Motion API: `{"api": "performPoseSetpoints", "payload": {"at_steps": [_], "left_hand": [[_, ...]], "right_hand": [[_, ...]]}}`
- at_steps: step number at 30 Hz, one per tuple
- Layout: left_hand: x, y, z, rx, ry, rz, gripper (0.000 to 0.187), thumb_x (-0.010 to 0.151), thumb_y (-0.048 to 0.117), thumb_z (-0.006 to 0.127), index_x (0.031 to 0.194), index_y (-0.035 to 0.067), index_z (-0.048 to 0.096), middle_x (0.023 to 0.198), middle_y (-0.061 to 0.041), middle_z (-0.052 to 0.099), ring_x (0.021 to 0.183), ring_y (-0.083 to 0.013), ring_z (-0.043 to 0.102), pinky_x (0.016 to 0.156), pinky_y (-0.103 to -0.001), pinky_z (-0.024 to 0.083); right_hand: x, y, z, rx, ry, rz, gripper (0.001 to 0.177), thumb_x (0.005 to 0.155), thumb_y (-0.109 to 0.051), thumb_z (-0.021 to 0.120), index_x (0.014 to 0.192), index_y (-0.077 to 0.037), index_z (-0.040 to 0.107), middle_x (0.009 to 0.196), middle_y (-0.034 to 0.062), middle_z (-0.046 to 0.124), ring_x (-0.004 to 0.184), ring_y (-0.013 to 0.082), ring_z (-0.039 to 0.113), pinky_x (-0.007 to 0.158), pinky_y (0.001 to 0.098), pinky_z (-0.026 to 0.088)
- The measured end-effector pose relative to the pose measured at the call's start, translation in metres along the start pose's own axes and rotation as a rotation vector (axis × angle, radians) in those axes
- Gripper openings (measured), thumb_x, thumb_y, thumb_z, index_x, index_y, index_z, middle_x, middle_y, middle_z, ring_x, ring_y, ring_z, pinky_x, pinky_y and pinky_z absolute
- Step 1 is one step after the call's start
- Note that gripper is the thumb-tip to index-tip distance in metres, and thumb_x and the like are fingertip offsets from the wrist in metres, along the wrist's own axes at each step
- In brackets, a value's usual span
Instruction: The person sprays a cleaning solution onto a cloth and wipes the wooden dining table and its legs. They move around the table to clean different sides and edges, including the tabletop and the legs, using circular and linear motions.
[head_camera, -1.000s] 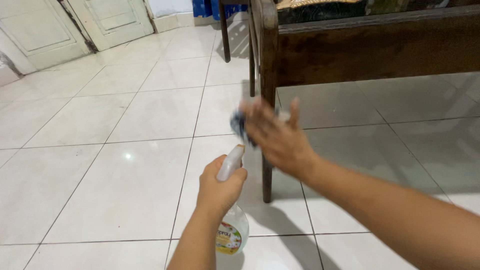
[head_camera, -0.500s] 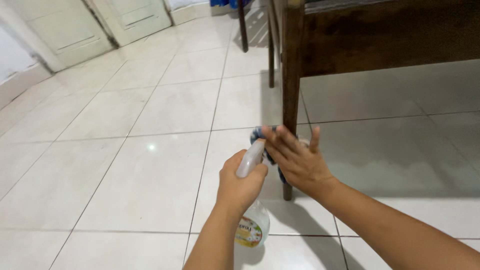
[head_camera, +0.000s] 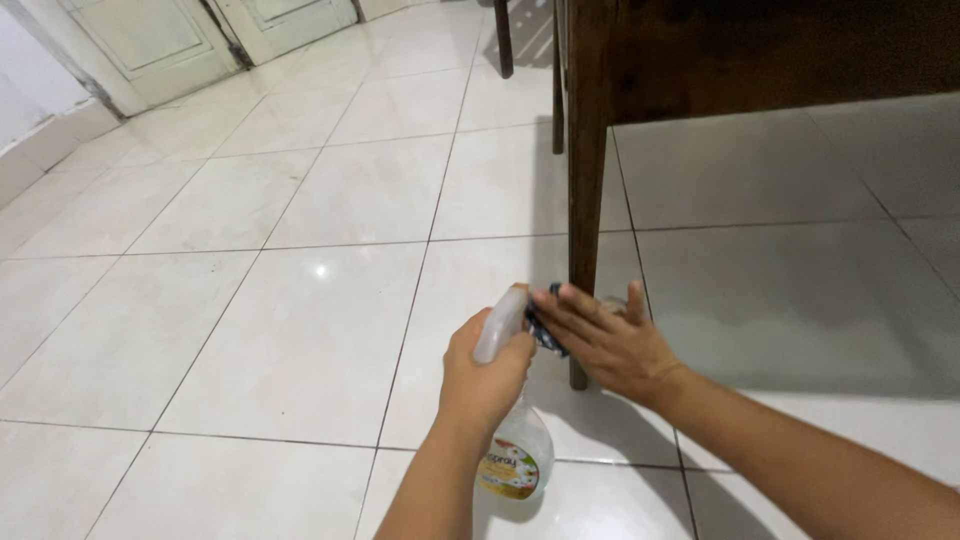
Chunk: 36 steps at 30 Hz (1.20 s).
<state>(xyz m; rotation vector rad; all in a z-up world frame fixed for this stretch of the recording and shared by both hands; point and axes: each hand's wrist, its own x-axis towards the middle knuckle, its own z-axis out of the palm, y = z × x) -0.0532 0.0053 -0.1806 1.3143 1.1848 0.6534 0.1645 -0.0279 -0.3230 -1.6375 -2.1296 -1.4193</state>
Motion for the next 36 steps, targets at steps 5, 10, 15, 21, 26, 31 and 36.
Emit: {"api": "performPoseSetpoints", "payload": {"at_steps": [5, 10, 15, 21, 26, 31, 36], "left_hand": [[-0.011, -0.007, 0.001, 0.051, 0.081, 0.012, 0.016, 0.078, 0.015, 0.065, 0.090, 0.007, 0.072, 0.078, -0.006, 0.069, 0.072, -0.0147, 0.063, 0.068, -0.031, 0.050], [-0.018, -0.012, -0.006, -0.036, 0.117, 0.023, 0.016, 0.077, 0.014, 0.065, 0.090, 0.008, 0.072, 0.077, -0.004, 0.069, 0.070, -0.0146, 0.063, 0.065, -0.031, 0.051], [-0.012, 0.010, 0.000, 0.045, 0.059, 0.124, 0.016, 0.077, 0.015, 0.066, 0.090, 0.007, 0.072, 0.078, -0.004, 0.071, 0.071, -0.0128, 0.066, 0.067, -0.029, 0.053], [-0.004, 0.050, 0.000, -0.110, 0.012, 0.288, 0.018, 0.079, 0.011, 0.064, 0.095, 0.006, 0.070, 0.080, -0.007, 0.070, 0.070, -0.0154, 0.066, 0.067, -0.030, 0.053], [-0.011, 0.085, 0.008, -0.219, 0.022, 0.227, 0.038, 0.077, 0.008, 0.061, 0.115, 0.007, 0.057, 0.097, -0.005, 0.072, 0.075, -0.0147, 0.064, 0.069, -0.030, 0.054], [-0.028, 0.115, 0.011, -0.165, -0.035, 0.254, 0.069, 0.076, 0.012, 0.059, 0.144, 0.017, 0.054, 0.099, -0.003, 0.066, 0.074, -0.0144, 0.061, 0.068, -0.029, 0.051], [-0.029, 0.128, 0.019, -0.050, -0.066, 0.237, 0.082, 0.072, 0.010, 0.063, 0.152, 0.019, 0.046, 0.101, 0.000, 0.067, 0.072, -0.0135, 0.053, 0.064, -0.029, 0.045]], "right_hand": [[-0.029, -0.037, -0.001, 0.053, -0.315, -0.206, 0.073, 0.093, -0.020, 0.041, 0.163, -0.018, 0.019, 0.171, 0.0000, 0.003, 0.154, 0.0184, -0.009, 0.119, 0.0549, -0.012], [-0.041, -0.075, 0.006, 0.369, -0.832, -0.248, 0.069, 0.097, -0.022, 0.039, 0.160, -0.004, 0.015, 0.169, 0.0082, 0.002, 0.154, 0.0226, -0.010, 0.120, 0.0527, -0.006], [-0.015, -0.051, -0.025, 0.490, -0.312, 0.012, 0.055, 0.087, -0.016, 0.054, 0.142, -0.011, 0.048, 0.158, 0.0092, 0.043, 0.144, 0.0257, 0.035, 0.113, 0.0629, 0.027], [0.057, -0.021, -0.080, 0.988, 0.345, 1.003, 0.031, 0.100, -0.007, 0.056, 0.130, -0.002, 0.052, 0.112, 0.0114, 0.068, 0.096, 0.0211, 0.069, 0.086, 0.0361, 0.056], [0.109, 0.034, -0.111, 1.089, 0.663, 1.310, 0.026, 0.103, -0.011, 0.055, 0.127, -0.002, 0.059, 0.116, 0.0128, 0.066, 0.102, 0.0201, 0.063, 0.088, 0.0333, 0.052], [0.142, 0.068, -0.116, 1.745, 0.402, 1.635, 0.034, 0.107, -0.025, 0.052, 0.132, -0.003, 0.060, 0.108, 0.0107, 0.060, 0.095, 0.0222, 0.056, 0.074, 0.0427, 0.046], [0.132, 0.040, -0.101, 1.114, 0.591, 1.138, 0.031, 0.109, -0.020, 0.048, 0.125, 0.003, 0.062, 0.113, 0.0201, 0.069, 0.102, 0.0377, 0.069, 0.086, 0.0469, 0.053]]}}
